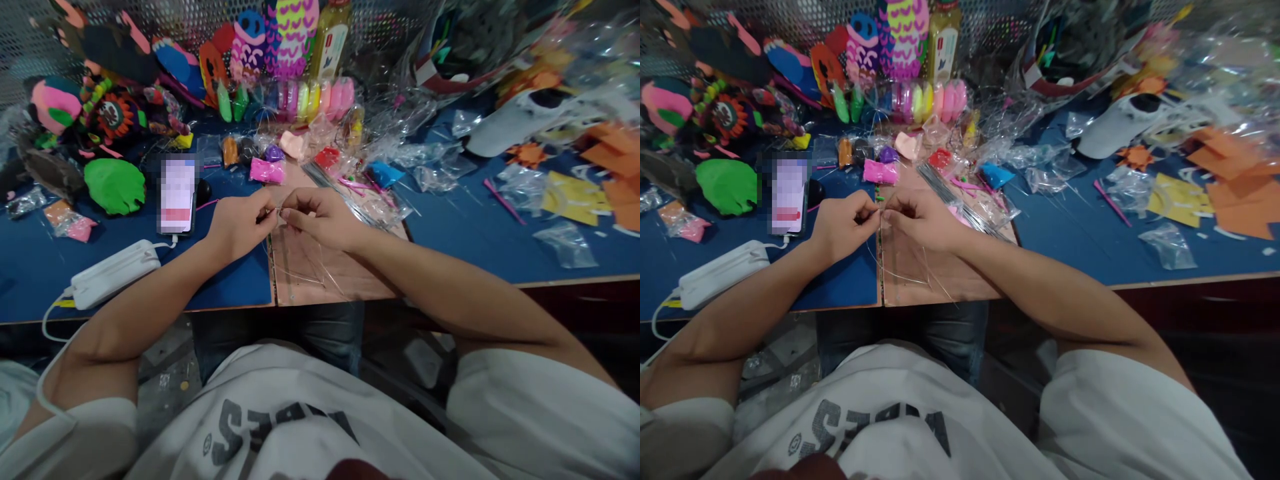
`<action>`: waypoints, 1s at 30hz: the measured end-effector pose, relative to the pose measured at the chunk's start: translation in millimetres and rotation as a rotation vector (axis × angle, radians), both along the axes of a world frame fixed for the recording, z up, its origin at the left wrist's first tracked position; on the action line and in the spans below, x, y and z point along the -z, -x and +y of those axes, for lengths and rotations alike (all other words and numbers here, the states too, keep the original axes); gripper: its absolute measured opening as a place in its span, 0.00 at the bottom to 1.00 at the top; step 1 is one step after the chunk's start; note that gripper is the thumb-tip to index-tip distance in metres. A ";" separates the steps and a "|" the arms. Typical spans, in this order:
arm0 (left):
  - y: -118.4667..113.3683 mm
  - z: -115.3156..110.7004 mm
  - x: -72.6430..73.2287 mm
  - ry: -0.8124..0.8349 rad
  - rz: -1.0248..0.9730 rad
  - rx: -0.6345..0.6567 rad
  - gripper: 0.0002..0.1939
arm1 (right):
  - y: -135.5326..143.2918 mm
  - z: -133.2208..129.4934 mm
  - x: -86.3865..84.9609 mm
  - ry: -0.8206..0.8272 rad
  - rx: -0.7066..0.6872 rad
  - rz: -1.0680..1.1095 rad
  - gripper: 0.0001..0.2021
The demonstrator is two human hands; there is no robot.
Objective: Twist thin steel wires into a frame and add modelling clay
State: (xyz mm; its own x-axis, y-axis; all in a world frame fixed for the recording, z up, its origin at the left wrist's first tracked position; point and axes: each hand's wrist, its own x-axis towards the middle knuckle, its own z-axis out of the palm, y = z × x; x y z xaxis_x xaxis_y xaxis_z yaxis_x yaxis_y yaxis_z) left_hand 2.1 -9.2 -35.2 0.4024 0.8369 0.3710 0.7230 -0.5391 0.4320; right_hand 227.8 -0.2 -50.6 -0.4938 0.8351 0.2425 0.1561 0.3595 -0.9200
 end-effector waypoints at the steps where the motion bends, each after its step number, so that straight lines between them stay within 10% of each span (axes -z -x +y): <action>1: -0.5 -0.6 0.6 0.004 -0.006 -0.002 0.06 | -0.1 -1.0 -1.3 -0.052 0.031 -0.030 0.13; 7: -3.6 2.2 -2.5 0.190 -0.249 0.027 0.03 | 0.5 -4.8 -5.2 -0.193 0.080 -0.103 0.07; 14: 5.7 23.7 -10.9 1.094 -0.633 0.106 0.14 | -0.1 -4.9 -2.7 -0.108 0.093 -0.050 0.09; 30: -1.5 9.1 -14.2 1.327 -0.961 0.146 0.12 | 1.0 -12.2 -2.8 -0.141 0.071 -0.074 0.10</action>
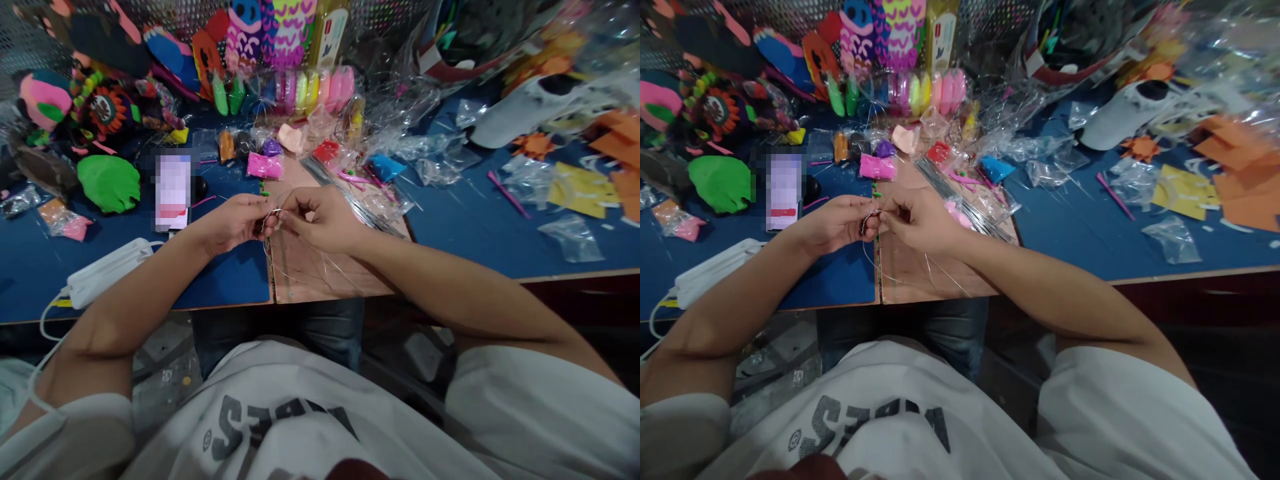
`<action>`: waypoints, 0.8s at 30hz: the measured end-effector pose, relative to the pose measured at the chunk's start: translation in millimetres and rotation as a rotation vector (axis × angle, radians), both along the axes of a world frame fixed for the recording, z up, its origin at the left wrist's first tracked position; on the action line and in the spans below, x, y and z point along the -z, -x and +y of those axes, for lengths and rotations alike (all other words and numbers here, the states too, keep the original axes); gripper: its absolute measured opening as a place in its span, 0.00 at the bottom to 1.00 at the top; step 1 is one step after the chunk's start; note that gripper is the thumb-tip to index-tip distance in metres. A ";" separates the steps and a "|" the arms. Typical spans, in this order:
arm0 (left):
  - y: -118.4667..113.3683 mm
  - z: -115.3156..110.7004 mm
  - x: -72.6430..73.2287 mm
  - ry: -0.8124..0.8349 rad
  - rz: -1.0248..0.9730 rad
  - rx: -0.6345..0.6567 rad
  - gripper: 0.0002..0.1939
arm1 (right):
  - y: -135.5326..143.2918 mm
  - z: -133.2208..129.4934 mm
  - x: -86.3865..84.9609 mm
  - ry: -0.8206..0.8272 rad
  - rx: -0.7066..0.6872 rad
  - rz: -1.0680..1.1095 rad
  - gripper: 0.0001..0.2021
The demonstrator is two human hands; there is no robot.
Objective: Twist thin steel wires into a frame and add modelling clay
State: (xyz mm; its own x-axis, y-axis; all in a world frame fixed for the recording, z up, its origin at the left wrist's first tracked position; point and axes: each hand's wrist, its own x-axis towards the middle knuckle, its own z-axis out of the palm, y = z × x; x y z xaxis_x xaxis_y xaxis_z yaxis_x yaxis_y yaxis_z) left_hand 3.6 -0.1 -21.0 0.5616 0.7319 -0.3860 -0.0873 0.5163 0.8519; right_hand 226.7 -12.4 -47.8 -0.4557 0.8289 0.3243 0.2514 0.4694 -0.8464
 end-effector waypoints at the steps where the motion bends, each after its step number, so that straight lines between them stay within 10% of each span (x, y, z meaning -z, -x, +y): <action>1: -1.3 -2.1 -0.2 0.014 -0.009 -0.009 0.11 | 0.2 0.1 0.1 0.012 -0.003 -0.001 0.10; 8: -14.5 -9.8 -2.4 0.016 0.036 -0.235 0.13 | 2.0 -2.5 -0.7 -0.092 0.006 -0.072 0.11; 14: -5.9 4.5 -3.6 -0.311 0.111 -0.352 0.17 | 9.4 -13.9 3.5 -0.149 -0.065 -0.076 0.06; 24: 11.3 9.2 -10.5 -0.147 0.208 0.014 0.21 | 1.9 -5.4 3.2 -0.143 0.111 0.002 0.12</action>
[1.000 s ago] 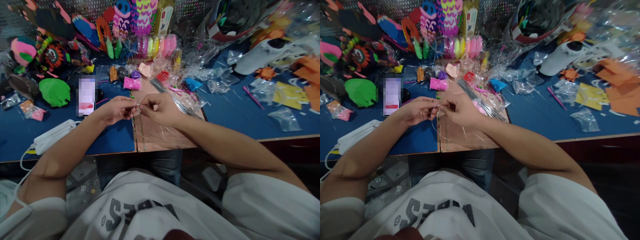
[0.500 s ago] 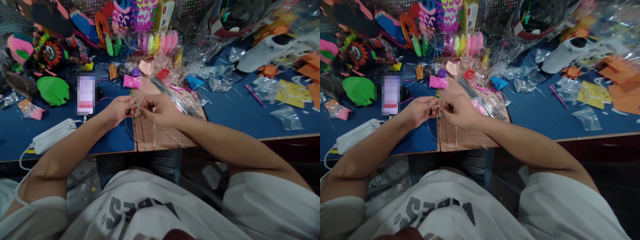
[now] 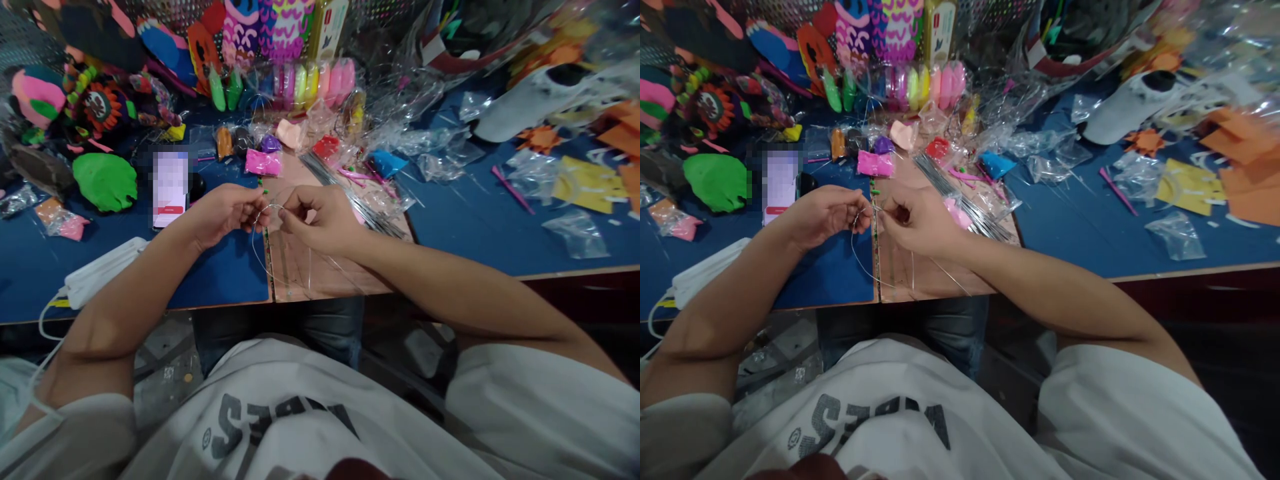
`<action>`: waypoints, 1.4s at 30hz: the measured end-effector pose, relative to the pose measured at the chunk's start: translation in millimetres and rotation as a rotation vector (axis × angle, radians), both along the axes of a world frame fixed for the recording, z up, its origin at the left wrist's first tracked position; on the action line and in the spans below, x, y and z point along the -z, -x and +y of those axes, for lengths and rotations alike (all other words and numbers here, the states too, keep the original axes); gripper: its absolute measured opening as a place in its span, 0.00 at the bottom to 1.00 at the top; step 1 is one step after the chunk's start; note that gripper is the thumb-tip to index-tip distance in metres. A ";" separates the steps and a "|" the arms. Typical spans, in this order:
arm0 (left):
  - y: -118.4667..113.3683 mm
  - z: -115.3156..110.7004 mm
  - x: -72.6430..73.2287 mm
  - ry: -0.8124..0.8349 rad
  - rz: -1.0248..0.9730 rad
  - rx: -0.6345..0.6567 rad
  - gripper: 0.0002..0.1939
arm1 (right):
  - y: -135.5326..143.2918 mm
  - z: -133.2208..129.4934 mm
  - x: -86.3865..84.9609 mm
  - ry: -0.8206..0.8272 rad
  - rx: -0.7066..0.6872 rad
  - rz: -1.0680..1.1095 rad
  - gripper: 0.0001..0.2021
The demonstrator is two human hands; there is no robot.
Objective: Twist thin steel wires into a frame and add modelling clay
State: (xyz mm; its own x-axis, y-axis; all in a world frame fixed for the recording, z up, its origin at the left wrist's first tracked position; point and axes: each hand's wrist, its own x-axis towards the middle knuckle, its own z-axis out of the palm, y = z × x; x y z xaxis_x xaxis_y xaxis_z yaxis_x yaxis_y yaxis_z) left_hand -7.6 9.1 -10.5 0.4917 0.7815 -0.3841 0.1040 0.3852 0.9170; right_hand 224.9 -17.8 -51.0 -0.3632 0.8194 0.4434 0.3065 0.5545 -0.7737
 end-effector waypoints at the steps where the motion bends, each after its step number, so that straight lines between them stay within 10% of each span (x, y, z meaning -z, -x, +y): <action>1: 0.6 -0.8 -0.7 0.017 -0.016 0.015 0.21 | 0.5 -0.3 -0.1 -0.015 0.000 -0.001 0.12; 20: -19.3 -11.5 6.2 0.093 -0.179 -0.269 0.07 | 2.4 1.9 -0.7 0.014 -0.013 0.005 0.11; 34: -9.4 -6.2 17.2 0.000 -0.159 -0.108 0.25 | 3.7 -2.4 -1.1 -0.023 0.024 0.019 0.10; 42: -12.9 -8.6 16.3 -0.254 -0.033 -0.079 0.19 | 4.6 -2.9 -0.6 -0.034 0.002 -0.020 0.10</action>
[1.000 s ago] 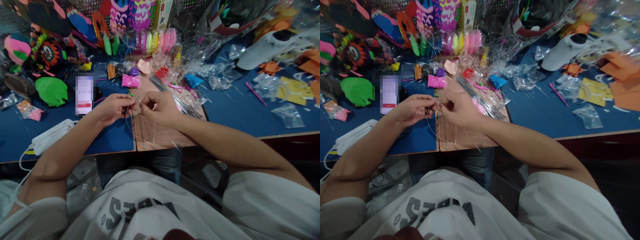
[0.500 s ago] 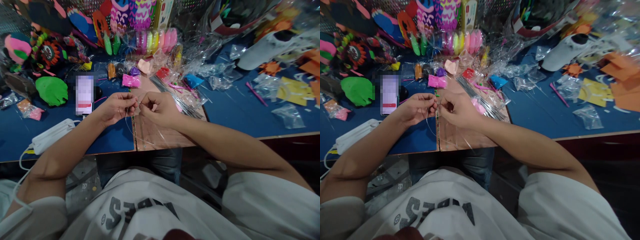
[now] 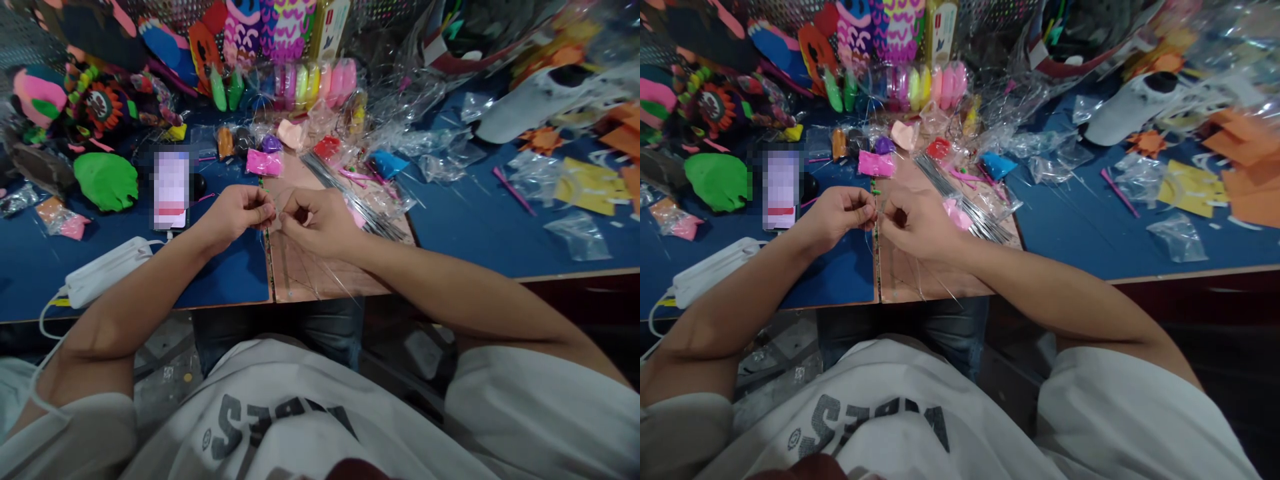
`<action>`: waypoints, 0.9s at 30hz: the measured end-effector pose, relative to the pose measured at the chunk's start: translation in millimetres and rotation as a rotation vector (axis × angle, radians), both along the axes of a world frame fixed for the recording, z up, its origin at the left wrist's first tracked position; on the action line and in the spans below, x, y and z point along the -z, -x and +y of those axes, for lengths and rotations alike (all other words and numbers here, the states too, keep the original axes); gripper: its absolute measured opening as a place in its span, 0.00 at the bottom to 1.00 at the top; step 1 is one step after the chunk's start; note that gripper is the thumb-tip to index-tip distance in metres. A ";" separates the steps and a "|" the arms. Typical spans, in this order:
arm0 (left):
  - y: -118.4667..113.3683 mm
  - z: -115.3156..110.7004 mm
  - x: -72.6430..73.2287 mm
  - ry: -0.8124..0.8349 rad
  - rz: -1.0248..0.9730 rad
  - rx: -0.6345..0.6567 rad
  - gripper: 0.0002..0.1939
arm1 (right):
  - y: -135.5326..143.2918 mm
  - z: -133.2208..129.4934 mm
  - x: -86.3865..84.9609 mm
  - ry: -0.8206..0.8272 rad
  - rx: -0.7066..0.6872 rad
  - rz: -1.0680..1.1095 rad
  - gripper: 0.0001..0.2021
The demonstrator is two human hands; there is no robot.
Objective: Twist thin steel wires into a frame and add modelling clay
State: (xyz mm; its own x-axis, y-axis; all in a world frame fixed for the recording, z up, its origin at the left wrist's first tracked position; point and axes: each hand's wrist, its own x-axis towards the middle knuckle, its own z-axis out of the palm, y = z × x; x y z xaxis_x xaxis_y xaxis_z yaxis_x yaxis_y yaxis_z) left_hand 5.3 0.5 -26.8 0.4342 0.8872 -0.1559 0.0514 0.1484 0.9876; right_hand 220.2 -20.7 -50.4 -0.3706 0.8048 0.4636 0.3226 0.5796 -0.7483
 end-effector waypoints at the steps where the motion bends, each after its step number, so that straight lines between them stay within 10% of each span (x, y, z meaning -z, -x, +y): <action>1: 0.2 0.3 0.0 -0.006 0.000 0.006 0.18 | 0.0 -0.1 0.1 0.005 0.001 -0.001 0.10; 16: -8.8 -10.5 -0.7 -0.295 0.070 -0.197 0.09 | -1.7 1.5 -2.4 -0.006 -0.005 0.043 0.09; 27: -0.7 -2.4 -5.7 0.063 -0.228 -0.060 0.12 | -4.0 11.6 -0.3 0.153 -0.046 0.196 0.21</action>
